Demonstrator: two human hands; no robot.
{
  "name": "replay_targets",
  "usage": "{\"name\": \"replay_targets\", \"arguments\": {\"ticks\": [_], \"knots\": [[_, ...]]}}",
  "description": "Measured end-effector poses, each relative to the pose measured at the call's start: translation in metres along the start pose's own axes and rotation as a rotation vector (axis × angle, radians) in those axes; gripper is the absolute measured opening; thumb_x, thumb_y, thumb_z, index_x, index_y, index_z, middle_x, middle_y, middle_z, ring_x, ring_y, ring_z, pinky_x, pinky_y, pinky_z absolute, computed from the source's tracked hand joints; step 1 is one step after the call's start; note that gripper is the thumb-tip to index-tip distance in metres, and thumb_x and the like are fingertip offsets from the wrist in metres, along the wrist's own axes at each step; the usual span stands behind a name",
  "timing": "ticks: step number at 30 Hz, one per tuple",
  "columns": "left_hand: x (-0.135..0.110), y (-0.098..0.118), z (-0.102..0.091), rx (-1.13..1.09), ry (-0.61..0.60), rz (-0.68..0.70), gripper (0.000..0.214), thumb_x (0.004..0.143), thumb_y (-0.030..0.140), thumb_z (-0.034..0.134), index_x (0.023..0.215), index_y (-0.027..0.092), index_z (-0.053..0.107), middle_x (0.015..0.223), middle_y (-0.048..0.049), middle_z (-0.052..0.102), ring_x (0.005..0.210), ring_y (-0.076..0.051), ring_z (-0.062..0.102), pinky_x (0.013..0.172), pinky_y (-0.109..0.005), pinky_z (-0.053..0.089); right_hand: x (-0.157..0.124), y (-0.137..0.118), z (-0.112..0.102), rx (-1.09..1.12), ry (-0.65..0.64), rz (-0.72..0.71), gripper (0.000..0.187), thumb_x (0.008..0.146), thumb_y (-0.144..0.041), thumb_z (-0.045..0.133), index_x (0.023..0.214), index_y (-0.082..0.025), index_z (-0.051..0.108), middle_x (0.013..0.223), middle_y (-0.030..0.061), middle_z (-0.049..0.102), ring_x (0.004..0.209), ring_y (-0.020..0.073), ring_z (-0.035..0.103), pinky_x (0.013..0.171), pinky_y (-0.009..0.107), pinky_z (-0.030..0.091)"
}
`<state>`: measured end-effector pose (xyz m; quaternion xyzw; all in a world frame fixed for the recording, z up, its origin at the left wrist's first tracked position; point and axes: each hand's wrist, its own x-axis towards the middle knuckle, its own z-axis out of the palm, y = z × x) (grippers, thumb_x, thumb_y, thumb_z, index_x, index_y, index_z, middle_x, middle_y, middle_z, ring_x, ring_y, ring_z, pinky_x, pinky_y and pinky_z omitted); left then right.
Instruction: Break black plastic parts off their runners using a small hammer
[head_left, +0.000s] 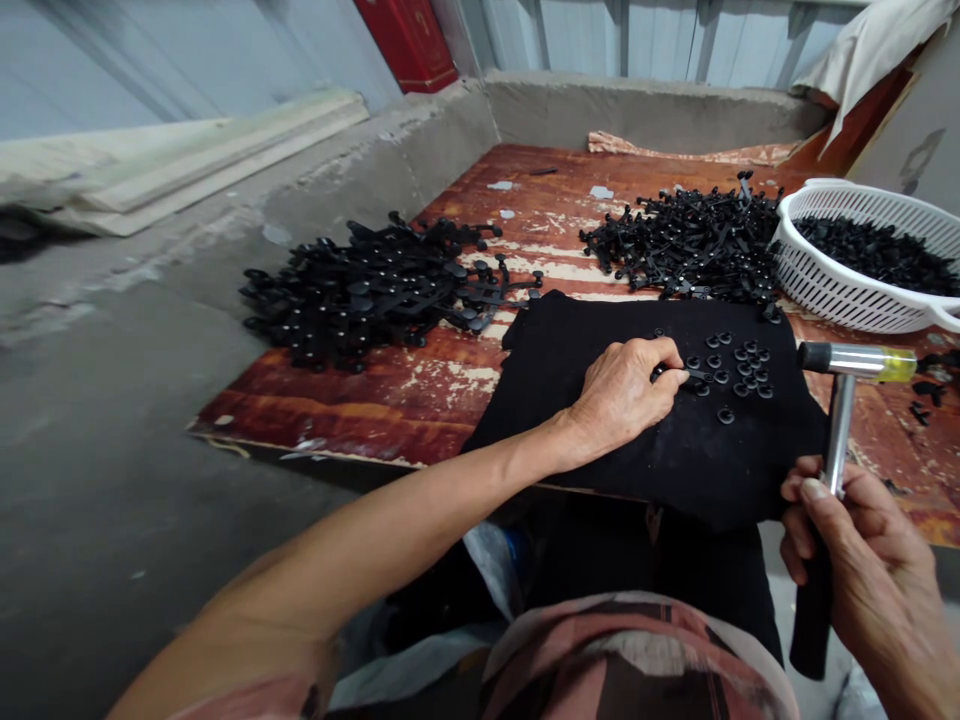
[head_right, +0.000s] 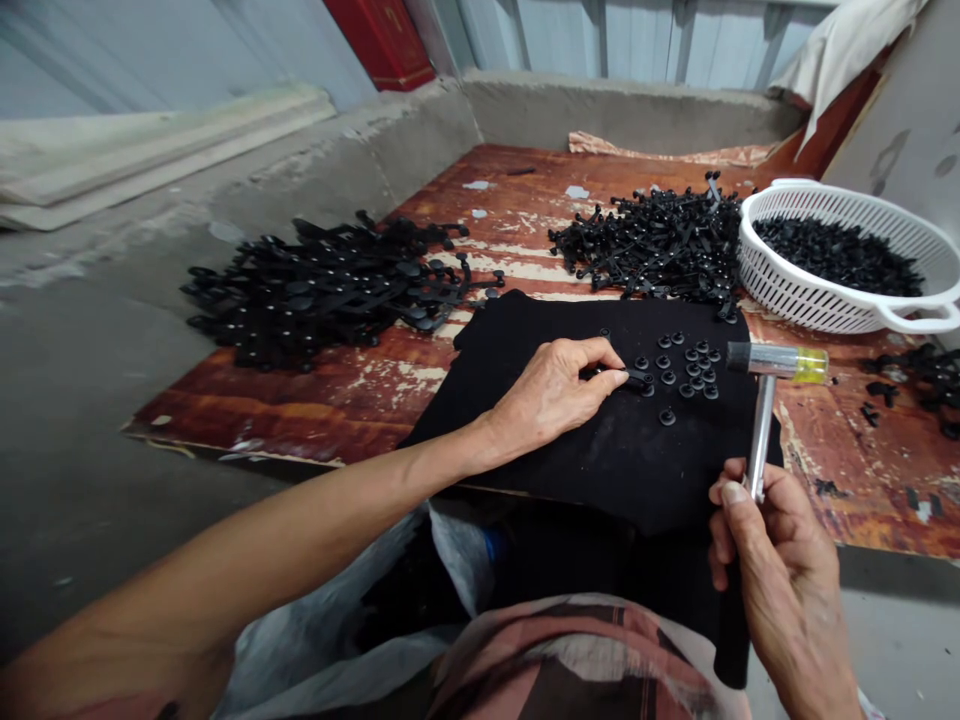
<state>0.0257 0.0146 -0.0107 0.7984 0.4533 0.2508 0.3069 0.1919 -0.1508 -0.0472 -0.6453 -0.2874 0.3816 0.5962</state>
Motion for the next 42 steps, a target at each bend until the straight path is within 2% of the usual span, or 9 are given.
{"name": "replay_targets", "arguments": {"ticks": [9, 13, 16, 21, 25, 30, 35, 39, 42], "knots": [[-0.005, -0.003, 0.007, 0.141, 0.090, 0.059, 0.011, 0.085, 0.024, 0.059, 0.083, 0.021, 0.069, 0.078, 0.0006, 0.070, 0.066, -0.014, 0.059, 0.064, -0.026, 0.041, -0.002, -0.009, -0.001, -0.231, -0.030, -0.074, 0.040, 0.085, -0.051, 0.065, 0.118, -0.028, 0.061, 0.081, -0.0005, 0.060, 0.050, 0.0092, 0.049, 0.037, 0.019, 0.042], [-0.006, -0.005, 0.009, 0.198, 0.109, 0.057, 0.012, 0.085, 0.027, 0.058, 0.083, 0.022, 0.069, 0.079, 0.0003, 0.072, 0.073, -0.017, 0.064, 0.065, -0.028, 0.042, -0.004, -0.015, -0.007, -0.560, -0.085, -0.340, 0.052, 0.092, -0.048, 0.055, 0.141, -0.031, 0.050, 0.104, 0.0067, 0.067, 0.082, 0.0176, 0.064, 0.069, 0.028, 0.057], [-0.006, -0.004, 0.009, 0.214, 0.104, 0.047, 0.012, 0.086, 0.028, 0.058, 0.083, 0.023, 0.069, 0.082, 0.0001, 0.073, 0.078, -0.019, 0.066, 0.066, -0.028, 0.043, -0.003, -0.020, -0.010, -0.728, -0.128, -0.548, 0.051, 0.096, -0.035, 0.051, 0.147, -0.033, 0.043, 0.126, 0.0069, 0.063, 0.096, 0.0197, 0.066, 0.093, 0.037, 0.051], [-0.007, 0.000, 0.007, 0.219, 0.091, 0.029, 0.012, 0.086, 0.027, 0.058, 0.083, 0.023, 0.069, 0.087, -0.0001, 0.074, 0.084, -0.021, 0.068, 0.069, -0.029, 0.044, 0.007, -0.023, -0.008, -0.895, -0.231, -0.815, 0.060, 0.096, -0.019, 0.047, 0.152, -0.032, 0.033, 0.128, 0.0089, 0.060, 0.103, 0.0221, 0.064, 0.081, 0.033, 0.055], [-0.007, 0.002, 0.006, 0.221, 0.061, 0.022, 0.012, 0.086, 0.027, 0.058, 0.082, 0.023, 0.068, 0.085, -0.0010, 0.073, 0.083, -0.021, 0.068, 0.070, -0.029, 0.045, 0.007, -0.028, -0.006, -0.915, -0.301, -0.802, 0.060, 0.096, -0.017, 0.046, 0.152, -0.035, 0.032, 0.126, 0.0085, 0.061, 0.096, 0.0220, 0.066, 0.075, 0.035, 0.056], [-0.006, 0.004, 0.004, 0.237, 0.027, 0.023, 0.014, 0.087, 0.028, 0.056, 0.084, 0.022, 0.068, 0.084, -0.0024, 0.072, 0.081, -0.021, 0.067, 0.069, -0.029, 0.045, 0.000, -0.033, -0.008, -0.916, -0.115, -0.872, 0.063, 0.094, -0.016, 0.051, 0.152, -0.035, 0.033, 0.145, 0.0046, 0.049, 0.122, 0.0268, 0.056, 0.106, 0.046, 0.043], [-0.005, 0.003, 0.005, 0.237, 0.043, 0.026, 0.011, 0.086, 0.026, 0.058, 0.082, 0.023, 0.068, 0.085, -0.0018, 0.072, 0.082, -0.021, 0.067, 0.070, -0.029, 0.045, 0.007, -0.031, -0.011, -0.957, -0.326, -0.816, 0.059, 0.097, -0.019, 0.044, 0.152, -0.035, 0.031, 0.134, 0.0089, 0.059, 0.101, 0.0252, 0.067, 0.082, 0.041, 0.057], [-0.005, 0.002, 0.006, 0.241, 0.044, 0.027, 0.013, 0.087, 0.027, 0.057, 0.083, 0.022, 0.068, 0.086, -0.0024, 0.072, 0.083, -0.022, 0.068, 0.071, -0.030, 0.046, 0.004, -0.034, -0.009, -0.901, -0.097, -0.840, 0.061, 0.095, -0.016, 0.050, 0.151, -0.035, 0.035, 0.145, 0.0057, 0.050, 0.120, 0.0257, 0.058, 0.102, 0.043, 0.047], [-0.004, 0.003, 0.006, 0.251, 0.031, 0.020, 0.013, 0.087, 0.027, 0.057, 0.084, 0.023, 0.069, 0.086, -0.0024, 0.073, 0.085, -0.023, 0.068, 0.072, -0.031, 0.046, 0.006, -0.034, -0.011, -0.957, -0.285, -0.833, 0.059, 0.096, -0.018, 0.045, 0.152, -0.033, 0.033, 0.133, 0.0094, 0.060, 0.109, 0.0262, 0.064, 0.091, 0.045, 0.054]]}}
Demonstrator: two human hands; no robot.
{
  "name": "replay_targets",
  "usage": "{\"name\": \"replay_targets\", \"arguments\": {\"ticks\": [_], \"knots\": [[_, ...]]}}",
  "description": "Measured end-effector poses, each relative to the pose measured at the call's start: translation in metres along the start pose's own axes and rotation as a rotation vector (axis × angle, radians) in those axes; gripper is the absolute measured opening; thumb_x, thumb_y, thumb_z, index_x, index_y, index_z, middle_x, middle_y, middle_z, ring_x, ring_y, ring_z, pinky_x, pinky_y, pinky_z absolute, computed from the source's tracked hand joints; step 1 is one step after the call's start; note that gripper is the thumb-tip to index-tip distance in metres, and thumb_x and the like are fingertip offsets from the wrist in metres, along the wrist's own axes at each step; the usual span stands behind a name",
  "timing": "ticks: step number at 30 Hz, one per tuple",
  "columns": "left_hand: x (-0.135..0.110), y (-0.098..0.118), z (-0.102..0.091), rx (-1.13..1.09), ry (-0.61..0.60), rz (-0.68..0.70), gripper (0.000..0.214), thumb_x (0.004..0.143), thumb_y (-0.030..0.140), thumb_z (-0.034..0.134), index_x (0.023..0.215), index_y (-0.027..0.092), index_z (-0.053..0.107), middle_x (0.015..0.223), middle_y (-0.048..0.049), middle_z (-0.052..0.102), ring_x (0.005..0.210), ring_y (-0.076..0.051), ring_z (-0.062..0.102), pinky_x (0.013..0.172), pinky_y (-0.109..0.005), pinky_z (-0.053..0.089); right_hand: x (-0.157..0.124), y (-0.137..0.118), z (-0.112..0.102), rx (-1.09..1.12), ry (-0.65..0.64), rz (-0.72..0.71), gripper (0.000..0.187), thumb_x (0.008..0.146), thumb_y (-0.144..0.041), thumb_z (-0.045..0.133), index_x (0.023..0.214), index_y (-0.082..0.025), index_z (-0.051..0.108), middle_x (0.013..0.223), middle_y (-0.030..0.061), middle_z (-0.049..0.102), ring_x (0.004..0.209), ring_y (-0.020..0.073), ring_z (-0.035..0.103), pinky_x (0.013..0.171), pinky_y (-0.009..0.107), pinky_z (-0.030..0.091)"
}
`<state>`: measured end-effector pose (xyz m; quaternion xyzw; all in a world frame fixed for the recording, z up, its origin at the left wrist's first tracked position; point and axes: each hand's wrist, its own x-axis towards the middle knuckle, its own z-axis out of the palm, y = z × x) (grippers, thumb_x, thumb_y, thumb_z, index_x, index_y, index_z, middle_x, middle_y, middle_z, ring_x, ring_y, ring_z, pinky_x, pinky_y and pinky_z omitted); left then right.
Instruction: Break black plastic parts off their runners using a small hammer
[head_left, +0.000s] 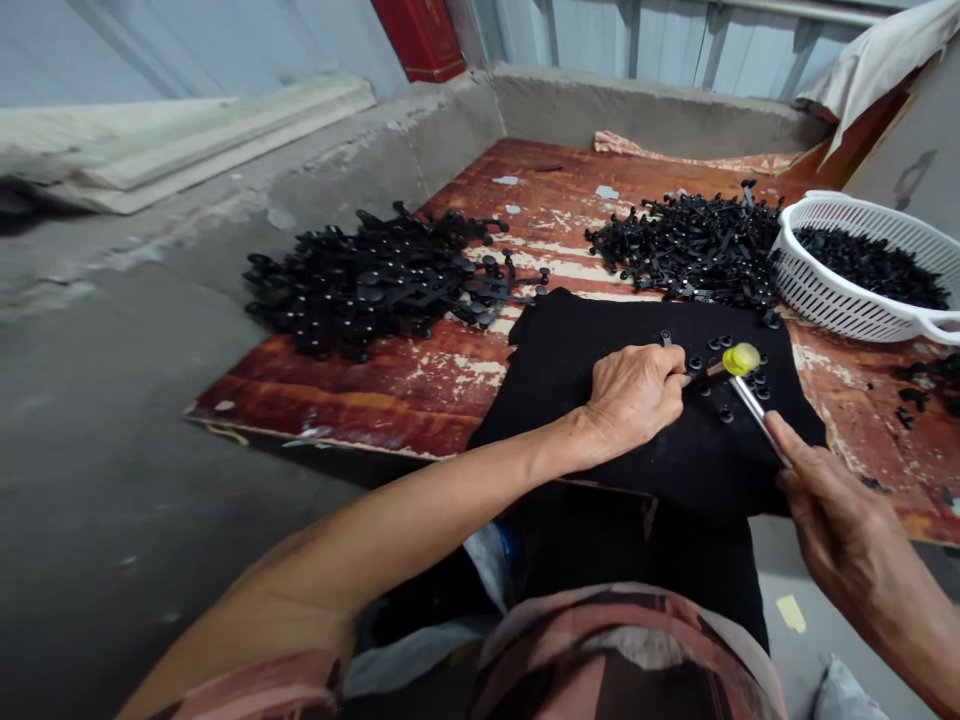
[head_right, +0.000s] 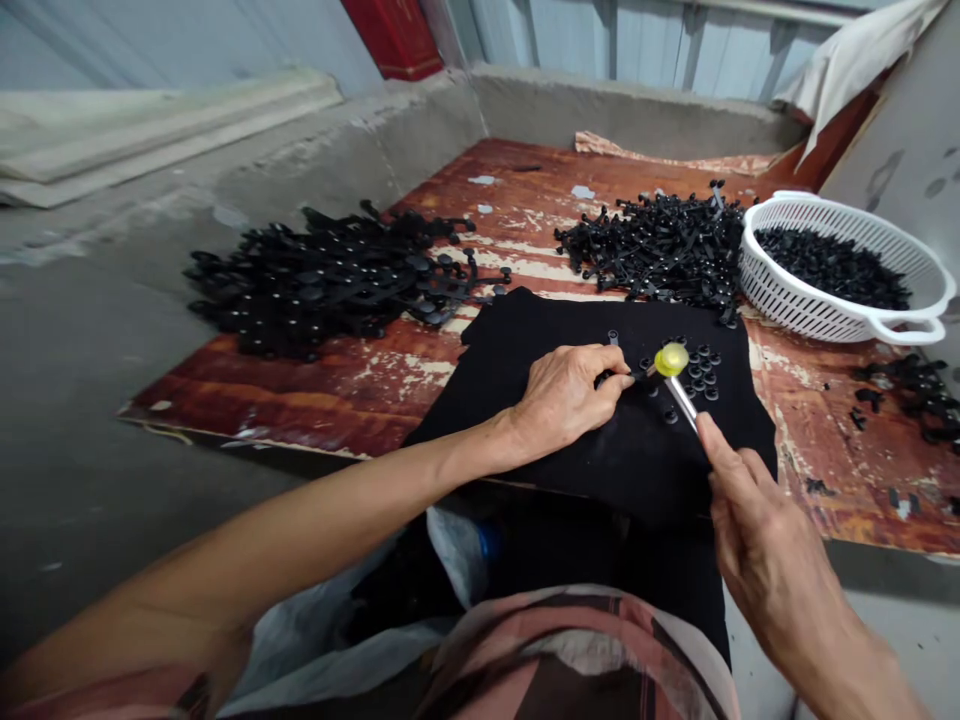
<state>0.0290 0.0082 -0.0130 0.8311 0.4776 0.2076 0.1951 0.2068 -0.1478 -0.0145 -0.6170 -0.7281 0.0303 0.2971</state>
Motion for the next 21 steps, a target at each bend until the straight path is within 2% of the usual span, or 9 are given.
{"name": "replay_targets", "arguments": {"ticks": [1, 2, 5, 6, 9, 13, 16, 18, 21], "knots": [[0.000, 0.000, 0.000, 0.004, -0.011, -0.007, 0.013, 0.087, 0.027, 0.057, 0.084, 0.023, 0.069, 0.085, -0.0024, 0.073, 0.086, -0.024, 0.068, 0.073, -0.031, 0.046, 0.000, 0.001, -0.001, 0.022, -0.047, -0.012, 0.058, 0.096, -0.019, 0.045, 0.152, -0.032, 0.034, 0.130, 0.0098, 0.062, 0.103, 0.0251, 0.067, 0.086, 0.043, 0.057], [0.000, 0.001, -0.001, 0.008, -0.023, -0.013, 0.013, 0.087, 0.027, 0.057, 0.085, 0.023, 0.069, 0.086, -0.0025, 0.073, 0.087, -0.024, 0.068, 0.073, -0.032, 0.046, 0.001, 0.002, -0.002, 0.034, -0.030, -0.004, 0.058, 0.096, -0.018, 0.045, 0.151, -0.031, 0.035, 0.131, 0.0095, 0.061, 0.103, 0.0247, 0.067, 0.086, 0.042, 0.057], [0.001, 0.002, -0.003, 0.021, -0.050, -0.025, 0.014, 0.087, 0.029, 0.057, 0.086, 0.023, 0.069, 0.087, -0.0033, 0.073, 0.088, -0.025, 0.068, 0.074, -0.033, 0.047, 0.002, 0.004, -0.005, 0.005, 0.134, 0.046, 0.060, 0.094, -0.018, 0.050, 0.151, -0.031, 0.035, 0.144, 0.0077, 0.050, 0.122, 0.0275, 0.057, 0.101, 0.047, 0.048], [0.002, 0.002, -0.004, 0.022, -0.054, -0.025, 0.014, 0.087, 0.029, 0.056, 0.086, 0.023, 0.069, 0.087, -0.0034, 0.073, 0.088, -0.025, 0.068, 0.074, -0.033, 0.047, 0.002, 0.004, -0.006, -0.008, 0.122, 0.036, 0.060, 0.094, -0.019, 0.050, 0.151, -0.031, 0.036, 0.143, 0.0081, 0.052, 0.122, 0.0283, 0.056, 0.100, 0.048, 0.049], [0.003, 0.002, -0.005, 0.012, -0.063, -0.032, 0.013, 0.087, 0.029, 0.057, 0.086, 0.024, 0.069, 0.085, -0.0031, 0.073, 0.089, -0.025, 0.069, 0.075, -0.033, 0.047, 0.004, 0.004, -0.006, 0.022, -0.037, -0.007, 0.057, 0.096, -0.019, 0.046, 0.150, -0.032, 0.037, 0.121, 0.0082, 0.066, 0.100, 0.0241, 0.067, 0.078, 0.039, 0.058], [0.003, 0.001, -0.005, 0.014, -0.080, -0.024, 0.014, 0.088, 0.030, 0.056, 0.087, 0.024, 0.068, 0.083, -0.0030, 0.073, 0.087, -0.025, 0.069, 0.075, -0.033, 0.047, 0.004, 0.005, -0.002, 0.002, 0.140, 0.040, 0.062, 0.094, -0.016, 0.050, 0.152, -0.033, 0.034, 0.141, 0.0093, 0.053, 0.115, 0.0265, 0.060, 0.094, 0.043, 0.050], [0.004, -0.001, -0.005, 0.022, -0.084, 0.008, 0.013, 0.089, 0.030, 0.053, 0.091, 0.025, 0.066, 0.083, -0.0019, 0.072, 0.087, -0.024, 0.068, 0.075, -0.032, 0.047, 0.003, 0.009, 0.002, 0.040, 0.007, 0.046, 0.056, 0.095, -0.021, 0.048, 0.149, -0.032, 0.040, 0.119, 0.0102, 0.066, 0.090, 0.0219, 0.067, 0.077, 0.037, 0.056], [0.004, -0.005, -0.008, 0.015, -0.092, 0.027, 0.016, 0.089, 0.029, 0.054, 0.102, 0.025, 0.061, 0.084, -0.0012, 0.070, 0.084, -0.023, 0.068, 0.075, -0.032, 0.046, 0.000, 0.009, 0.003, 0.151, -0.012, 0.175, 0.049, 0.094, -0.027, 0.051, 0.144, -0.031, 0.048, 0.110, 0.0085, 0.068, 0.080, 0.0189, 0.067, 0.071, 0.033, 0.056], [0.002, -0.010, -0.018, -0.034, -0.091, 0.019, 0.037, 0.085, 0.024, 0.057, 0.120, 0.020, 0.046, 0.083, -0.0007, 0.069, 0.080, -0.021, 0.066, 0.076, -0.032, 0.046, -0.005, 0.003, 0.004, 0.435, 0.125, 0.484, 0.050, 0.090, -0.041, 0.060, 0.138, -0.033, 0.053, 0.093, 0.0042, 0.067, 0.063, 0.0145, 0.061, 0.053, 0.026, 0.052]]}}
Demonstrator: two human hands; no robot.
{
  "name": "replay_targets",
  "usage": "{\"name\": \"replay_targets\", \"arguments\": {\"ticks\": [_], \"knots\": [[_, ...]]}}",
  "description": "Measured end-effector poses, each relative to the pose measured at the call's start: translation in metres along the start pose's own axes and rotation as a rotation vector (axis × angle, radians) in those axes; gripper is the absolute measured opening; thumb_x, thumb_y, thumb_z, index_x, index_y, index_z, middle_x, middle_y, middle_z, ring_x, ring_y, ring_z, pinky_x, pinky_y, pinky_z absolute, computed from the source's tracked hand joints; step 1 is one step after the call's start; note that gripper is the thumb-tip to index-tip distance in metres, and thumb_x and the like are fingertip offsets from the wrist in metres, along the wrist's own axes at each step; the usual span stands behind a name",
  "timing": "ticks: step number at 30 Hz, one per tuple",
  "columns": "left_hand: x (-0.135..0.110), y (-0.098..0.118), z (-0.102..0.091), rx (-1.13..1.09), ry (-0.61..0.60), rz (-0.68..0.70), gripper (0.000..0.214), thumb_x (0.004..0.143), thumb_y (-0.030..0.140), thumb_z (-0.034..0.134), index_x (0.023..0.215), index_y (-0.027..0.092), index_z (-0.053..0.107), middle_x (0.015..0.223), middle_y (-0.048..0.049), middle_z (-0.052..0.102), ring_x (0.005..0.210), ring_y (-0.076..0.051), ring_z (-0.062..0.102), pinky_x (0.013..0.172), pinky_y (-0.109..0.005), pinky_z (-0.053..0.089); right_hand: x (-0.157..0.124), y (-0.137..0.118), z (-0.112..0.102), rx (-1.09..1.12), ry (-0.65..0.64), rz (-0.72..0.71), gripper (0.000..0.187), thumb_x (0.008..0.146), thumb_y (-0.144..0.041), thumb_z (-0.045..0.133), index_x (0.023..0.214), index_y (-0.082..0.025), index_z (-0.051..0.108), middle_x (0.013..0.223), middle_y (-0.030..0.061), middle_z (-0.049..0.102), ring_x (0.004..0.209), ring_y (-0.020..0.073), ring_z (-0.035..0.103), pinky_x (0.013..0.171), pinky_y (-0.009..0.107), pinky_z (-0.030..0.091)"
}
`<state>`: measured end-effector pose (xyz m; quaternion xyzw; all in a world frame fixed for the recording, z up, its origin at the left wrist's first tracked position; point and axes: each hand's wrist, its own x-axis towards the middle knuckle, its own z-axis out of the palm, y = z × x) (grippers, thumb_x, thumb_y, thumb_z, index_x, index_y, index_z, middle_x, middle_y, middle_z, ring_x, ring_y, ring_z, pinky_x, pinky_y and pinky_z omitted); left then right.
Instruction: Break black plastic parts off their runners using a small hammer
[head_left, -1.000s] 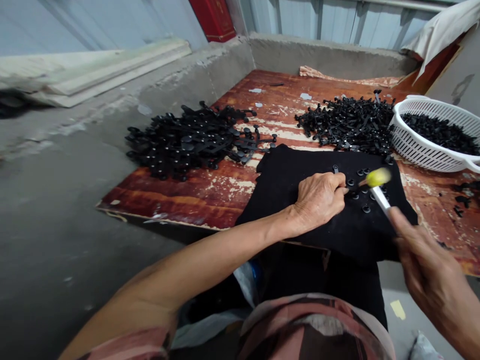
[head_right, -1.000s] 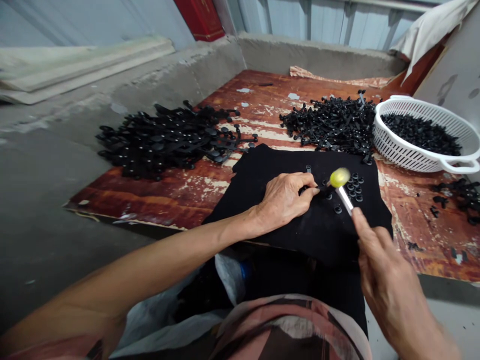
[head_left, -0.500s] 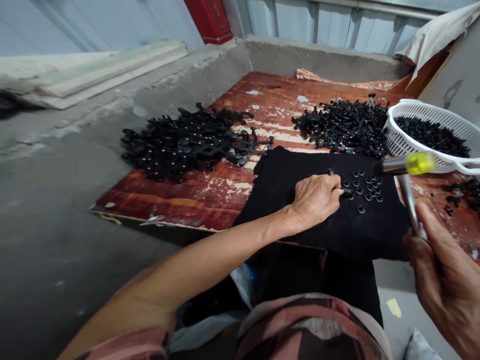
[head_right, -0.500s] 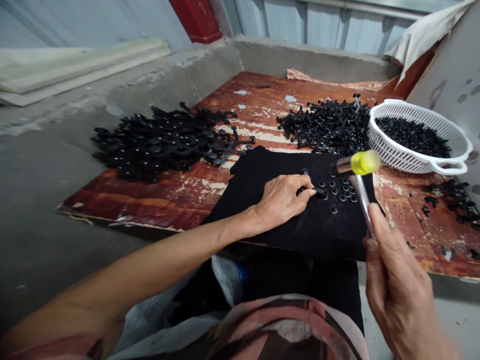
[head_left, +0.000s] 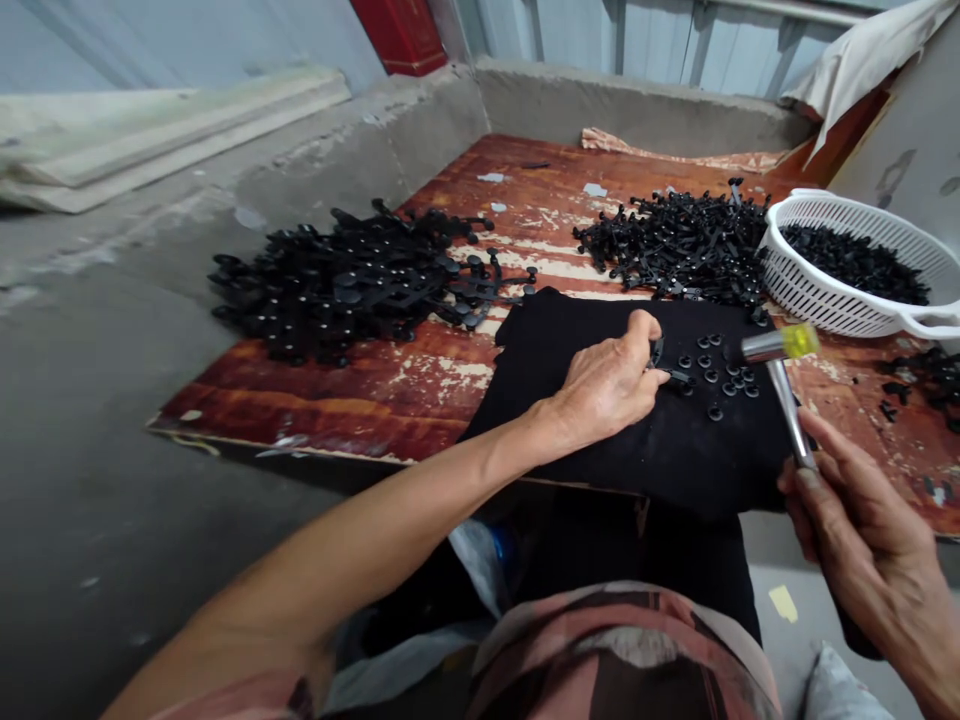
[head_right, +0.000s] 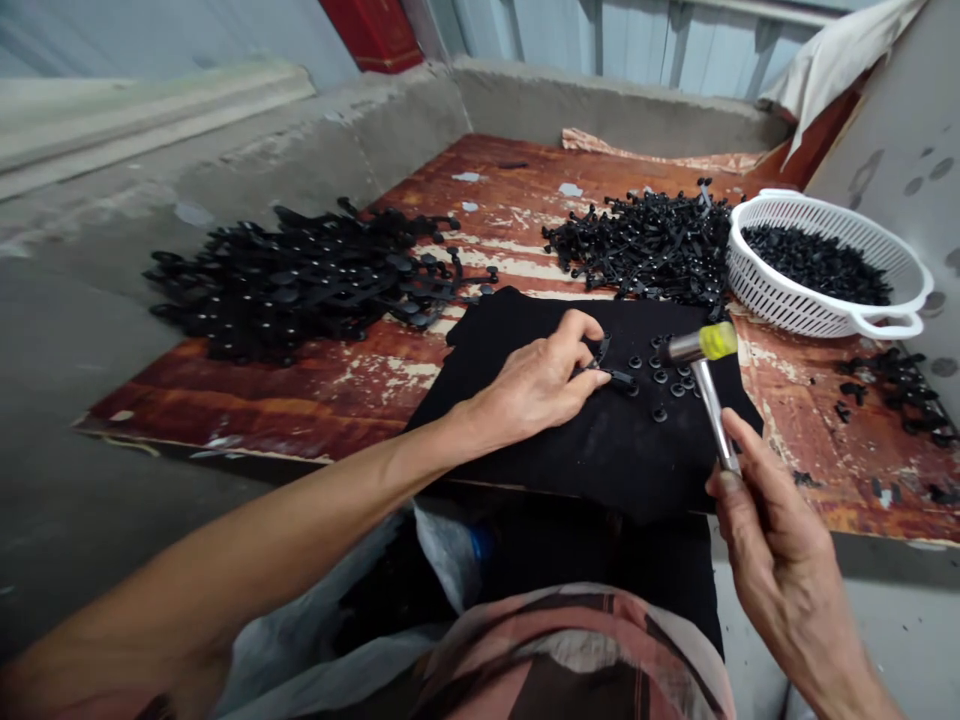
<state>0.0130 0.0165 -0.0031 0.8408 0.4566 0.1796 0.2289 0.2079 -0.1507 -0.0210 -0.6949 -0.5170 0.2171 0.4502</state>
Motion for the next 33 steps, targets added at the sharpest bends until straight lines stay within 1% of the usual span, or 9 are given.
{"name": "replay_targets", "arguments": {"ticks": [2, 5, 8, 12, 18, 22, 25, 28, 33], "knots": [[-0.006, 0.001, -0.009, -0.059, -0.034, 0.025, 0.040, 0.082, 0.021, 0.058, 0.119, 0.019, 0.043, 0.083, 0.0005, 0.069, 0.082, -0.020, 0.065, 0.079, -0.031, 0.045, -0.004, -0.004, 0.004, 0.202, 0.049, 0.171, 0.052, 0.086, -0.048, 0.064, 0.134, -0.030, 0.055, 0.074, -0.0011, 0.059, 0.048, 0.0108, 0.050, 0.039, 0.021, 0.042], [-0.018, 0.009, -0.018, -0.140, -0.198, 0.168, 0.023, 0.083, 0.017, 0.056, 0.103, 0.022, 0.048, 0.083, 0.0039, 0.069, 0.081, -0.015, 0.063, 0.079, -0.027, 0.044, -0.003, -0.010, 0.011, 0.380, 0.003, 0.299, 0.045, 0.082, -0.052, 0.067, 0.117, -0.024, 0.060, 0.056, -0.0066, 0.046, 0.041, 0.0090, 0.040, 0.034, 0.019, 0.035], [-0.028, 0.021, -0.019, -0.160, -0.354, 0.312, 0.011, 0.085, 0.016, 0.054, 0.093, 0.022, 0.055, 0.084, 0.0039, 0.068, 0.081, -0.014, 0.062, 0.078, -0.025, 0.042, 0.003, -0.015, 0.017, 0.448, -0.097, 0.315, 0.043, 0.080, -0.054, 0.069, 0.107, -0.022, 0.060, 0.054, -0.0067, 0.047, 0.040, 0.0087, 0.039, 0.033, 0.019, 0.034], [-0.034, 0.032, -0.011, -0.109, -0.457, 0.438, 0.018, 0.090, 0.013, 0.047, 0.099, 0.021, 0.060, 0.091, 0.0013, 0.068, 0.085, -0.015, 0.060, 0.085, -0.028, 0.040, 0.007, -0.020, 0.024, 0.461, -0.186, 0.274, 0.039, 0.079, -0.053, 0.070, 0.098, -0.021, 0.058, 0.051, -0.0087, 0.043, 0.038, 0.0069, 0.035, 0.033, 0.018, 0.030], [-0.038, 0.037, -0.007, -0.022, -0.418, 0.450, 0.017, 0.097, 0.024, 0.044, 0.089, 0.019, 0.058, 0.086, -0.0005, 0.067, 0.084, -0.016, 0.060, 0.088, -0.033, 0.037, 0.006, -0.019, 0.028, 0.499, -0.201, 0.311, 0.038, 0.082, -0.052, 0.069, 0.100, -0.021, 0.056, 0.050, -0.0093, 0.042, 0.039, 0.0072, 0.035, 0.034, 0.018, 0.031], [-0.031, 0.032, -0.006, 0.042, -0.338, 0.395, 0.016, 0.097, 0.026, 0.044, 0.094, 0.019, 0.058, 0.082, -0.0006, 0.066, 0.080, -0.017, 0.061, 0.086, -0.034, 0.036, 0.001, -0.010, 0.024, 0.497, -0.074, 0.329, 0.040, 0.081, -0.052, 0.070, 0.105, -0.022, 0.058, 0.063, -0.0054, 0.052, 0.043, 0.0067, 0.040, 0.035, 0.018, 0.036], [-0.020, 0.025, -0.004, 0.090, -0.314, 0.350, 0.021, 0.097, 0.022, 0.041, 0.082, 0.018, 0.055, 0.075, -0.0002, 0.063, 0.076, -0.017, 0.061, 0.082, -0.033, 0.036, -0.004, 0.000, 0.021, 0.497, 0.037, 0.332, 0.038, 0.081, -0.050, 0.071, 0.106, -0.023, 0.059, 0.074, -0.0037, 0.056, 0.045, 0.0062, 0.042, 0.034, 0.018, 0.037], [-0.010, 0.021, -0.003, 0.138, -0.295, 0.340, 0.025, 0.097, 0.023, 0.039, 0.075, 0.019, 0.051, 0.071, -0.0005, 0.061, 0.075, -0.018, 0.061, 0.076, -0.032, 0.036, -0.008, 0.007, 0.019, 0.489, 0.067, 0.341, 0.036, 0.082, -0.048, 0.071, 0.106, -0.024, 0.059, 0.074, -0.0039, 0.055, 0.045, 0.0069, 0.043, 0.033, 0.019, 0.038], [-0.003, 0.022, -0.001, 0.140, -0.340, 0.382, 0.029, 0.098, 0.026, 0.035, 0.072, 0.019, 0.048, 0.067, 0.0005, 0.057, 0.072, -0.017, 0.057, 0.071, -0.030, 0.034, -0.007, 0.009, 0.020, 0.513, 0.072, 0.336, 0.036, 0.081, -0.048, 0.071, 0.105, -0.024, 0.059, 0.072, -0.0042, 0.054, 0.043, 0.0072, 0.043, 0.032, 0.019, 0.038]]}}
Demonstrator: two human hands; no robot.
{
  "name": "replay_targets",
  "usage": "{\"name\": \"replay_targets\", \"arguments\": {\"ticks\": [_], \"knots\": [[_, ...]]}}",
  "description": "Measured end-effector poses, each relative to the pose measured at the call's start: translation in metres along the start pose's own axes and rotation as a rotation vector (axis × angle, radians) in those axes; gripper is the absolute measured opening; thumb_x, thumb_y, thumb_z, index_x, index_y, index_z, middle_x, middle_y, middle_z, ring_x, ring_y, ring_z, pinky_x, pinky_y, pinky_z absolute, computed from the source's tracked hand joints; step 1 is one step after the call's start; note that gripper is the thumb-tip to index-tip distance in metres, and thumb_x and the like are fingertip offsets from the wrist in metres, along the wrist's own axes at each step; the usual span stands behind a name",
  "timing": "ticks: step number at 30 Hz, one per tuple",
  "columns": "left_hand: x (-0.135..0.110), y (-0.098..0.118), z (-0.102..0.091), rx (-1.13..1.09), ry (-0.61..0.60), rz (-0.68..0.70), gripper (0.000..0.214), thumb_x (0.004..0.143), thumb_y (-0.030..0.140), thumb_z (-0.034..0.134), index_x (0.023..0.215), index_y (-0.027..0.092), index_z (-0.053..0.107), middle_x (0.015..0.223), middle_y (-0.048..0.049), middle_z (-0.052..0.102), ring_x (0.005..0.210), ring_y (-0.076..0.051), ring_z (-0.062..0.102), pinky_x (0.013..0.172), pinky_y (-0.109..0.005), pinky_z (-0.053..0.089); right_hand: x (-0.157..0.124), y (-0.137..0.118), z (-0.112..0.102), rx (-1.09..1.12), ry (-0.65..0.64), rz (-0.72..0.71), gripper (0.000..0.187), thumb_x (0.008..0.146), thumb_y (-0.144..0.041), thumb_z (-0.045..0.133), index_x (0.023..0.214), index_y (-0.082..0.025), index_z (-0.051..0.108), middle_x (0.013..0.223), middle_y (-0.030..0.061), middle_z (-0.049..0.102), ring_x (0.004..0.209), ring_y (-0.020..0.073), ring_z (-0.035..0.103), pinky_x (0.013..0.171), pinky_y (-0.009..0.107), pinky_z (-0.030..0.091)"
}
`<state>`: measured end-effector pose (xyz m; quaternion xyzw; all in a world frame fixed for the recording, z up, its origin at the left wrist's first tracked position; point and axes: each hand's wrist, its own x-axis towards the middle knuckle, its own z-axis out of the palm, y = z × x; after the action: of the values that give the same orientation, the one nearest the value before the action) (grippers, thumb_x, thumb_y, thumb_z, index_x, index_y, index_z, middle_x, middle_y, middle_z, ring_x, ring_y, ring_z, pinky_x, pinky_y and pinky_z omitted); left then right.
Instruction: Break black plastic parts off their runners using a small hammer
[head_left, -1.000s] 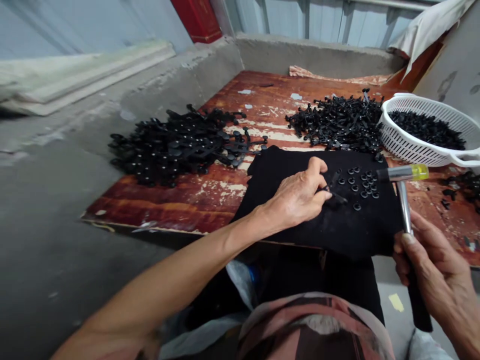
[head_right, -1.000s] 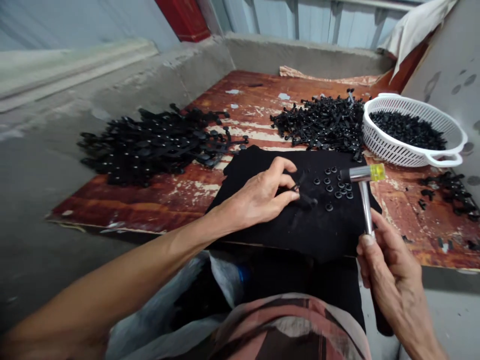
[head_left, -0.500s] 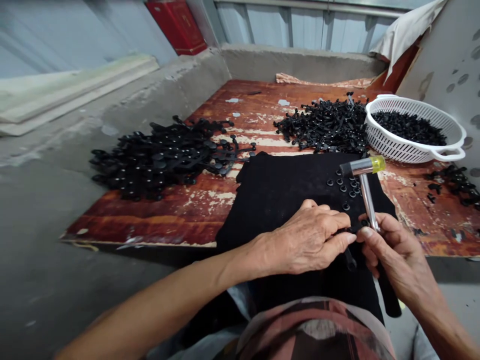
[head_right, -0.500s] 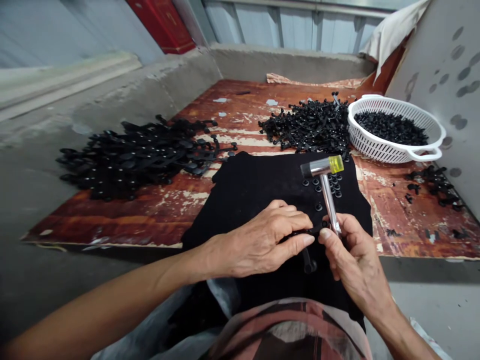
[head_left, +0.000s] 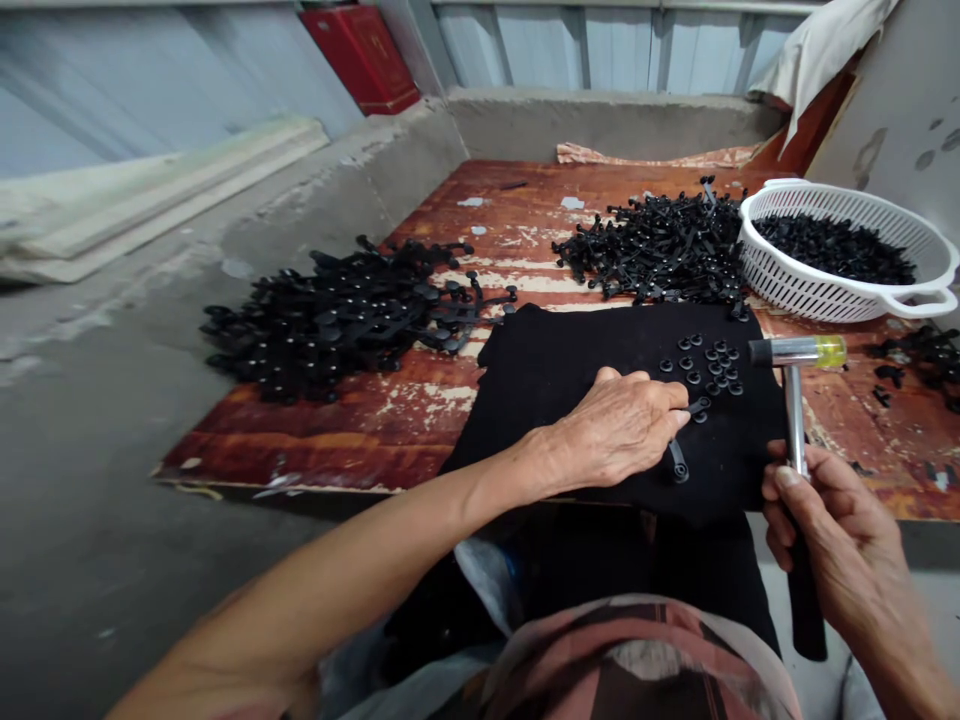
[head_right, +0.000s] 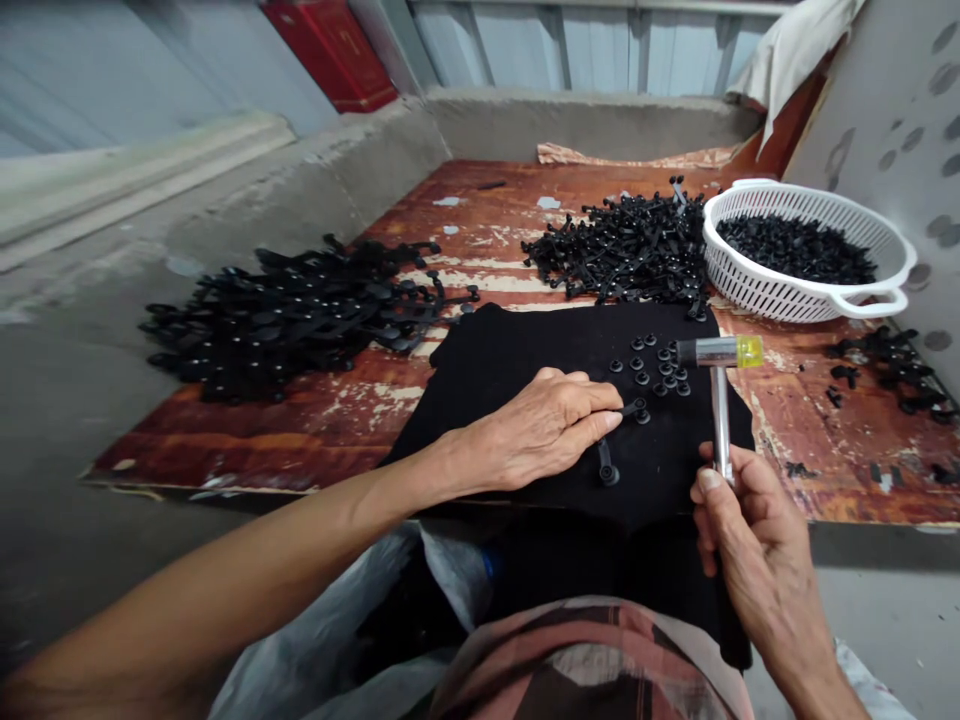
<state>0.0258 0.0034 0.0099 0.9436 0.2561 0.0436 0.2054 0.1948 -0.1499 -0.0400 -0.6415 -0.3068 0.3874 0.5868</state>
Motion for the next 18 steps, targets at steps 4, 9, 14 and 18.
{"name": "replay_targets", "arguments": {"ticks": [4, 9, 14, 18], "knots": [[0.0019, -0.0006, 0.0006, -0.005, -0.002, 0.000, 0.030, 0.098, 0.026, 0.034, 0.072, 0.019, 0.046, 0.068, 0.0008, 0.055, 0.071, -0.016, 0.055, 0.071, -0.030, 0.034, 0.0027, 0.0011, 0.0002, 0.031, -0.014, 0.010, 0.035, 0.082, -0.048, 0.071, 0.105, -0.024, 0.059, 0.072, -0.0043, 0.054, 0.044, 0.0070, 0.042, 0.031, 0.018, 0.037], [0.0022, -0.0033, 0.0048, 0.012, 0.003, 0.018, 0.030, 0.097, 0.027, 0.034, 0.070, 0.019, 0.044, 0.066, 0.0012, 0.053, 0.070, -0.016, 0.053, 0.071, -0.031, 0.032, 0.0048, 0.0023, 0.0007, 0.031, -0.024, -0.002, 0.034, 0.082, -0.047, 0.071, 0.105, -0.025, 0.059, 0.073, -0.0043, 0.054, 0.044, 0.0068, 0.042, 0.031, 0.018, 0.038], [0.0040, -0.0017, 0.0046, 0.014, -0.013, 0.015, 0.030, 0.097, 0.025, 0.033, 0.070, 0.018, 0.045, 0.067, 0.0013, 0.054, 0.071, -0.016, 0.054, 0.073, -0.031, 0.032, 0.0053, 0.0011, 0.0015, 0.039, -0.026, 0.000, 0.034, 0.082, -0.047, 0.071, 0.104, -0.025, 0.059, 0.074, -0.0042, 0.054, 0.043, 0.0066, 0.041, 0.031, 0.019, 0.038], [0.0057, 0.0014, 0.0023, 0.008, -0.017, -0.020, 0.031, 0.097, 0.025, 0.033, 0.070, 0.018, 0.045, 0.065, 0.0018, 0.053, 0.071, -0.016, 0.054, 0.074, -0.032, 0.033, 0.0048, -0.0002, 0.0015, 0.036, -0.039, -0.002, 0.034, 0.082, -0.047, 0.071, 0.104, -0.024, 0.058, 0.071, -0.0050, 0.053, 0.043, 0.0064, 0.041, 0.031, 0.018, 0.037]]}}
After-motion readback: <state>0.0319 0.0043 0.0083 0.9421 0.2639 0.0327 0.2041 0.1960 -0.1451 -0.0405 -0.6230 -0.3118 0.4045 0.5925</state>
